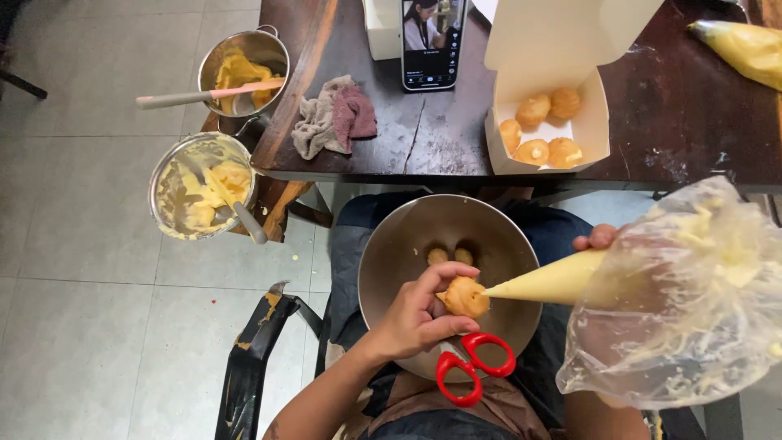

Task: Using a piping bag and scissors to fill cream puffs with cream and then placing them in a box.

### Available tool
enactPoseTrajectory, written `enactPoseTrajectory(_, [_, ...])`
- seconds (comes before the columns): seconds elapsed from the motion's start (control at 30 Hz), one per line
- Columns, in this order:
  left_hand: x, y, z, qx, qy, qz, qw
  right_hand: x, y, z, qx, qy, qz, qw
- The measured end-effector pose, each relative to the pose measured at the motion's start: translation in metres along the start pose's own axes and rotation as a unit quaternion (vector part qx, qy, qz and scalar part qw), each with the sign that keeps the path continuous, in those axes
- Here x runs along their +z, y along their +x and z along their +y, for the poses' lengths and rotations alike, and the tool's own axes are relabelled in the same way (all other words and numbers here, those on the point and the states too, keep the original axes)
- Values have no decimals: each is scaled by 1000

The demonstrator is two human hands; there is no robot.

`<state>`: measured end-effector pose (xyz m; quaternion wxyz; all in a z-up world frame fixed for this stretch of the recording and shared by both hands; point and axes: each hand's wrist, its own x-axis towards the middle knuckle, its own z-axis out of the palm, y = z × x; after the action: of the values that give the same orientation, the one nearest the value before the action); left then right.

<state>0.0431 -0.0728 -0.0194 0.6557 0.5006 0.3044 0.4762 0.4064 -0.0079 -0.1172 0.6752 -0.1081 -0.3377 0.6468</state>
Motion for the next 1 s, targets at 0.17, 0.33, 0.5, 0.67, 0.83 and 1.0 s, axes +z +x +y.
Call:
enactPoseTrajectory(0.17, [-1, 4, -10, -5, 32, -14, 999, -9, 4, 0, 46, -36, -57, 997])
enactPoseTrajectory(0.33, [5, 7, -8, -7, 118, -12, 993, -13, 7, -1, 85, -64, -101, 989])
enactPoseTrajectory(0.5, [21, 16, 37, -71, 203, -30, 976, 34, 10, 0, 123, -89, -148, 977])
enactPoseTrajectory(0.67, [26, 18, 40, -40, 224, -35, 973, 122, 10, 20, -132, -157, 25, 978])
enactPoseTrajectory(0.83, [29, 18, 41, -65, 217, -45, 973, 131, 14, 17, -156, -186, -12, 970])
enactPoseTrajectory(1.0, [31, 19, 37, -52, 224, -45, 972, 130, 10, 15, -155, -220, 28, 963])
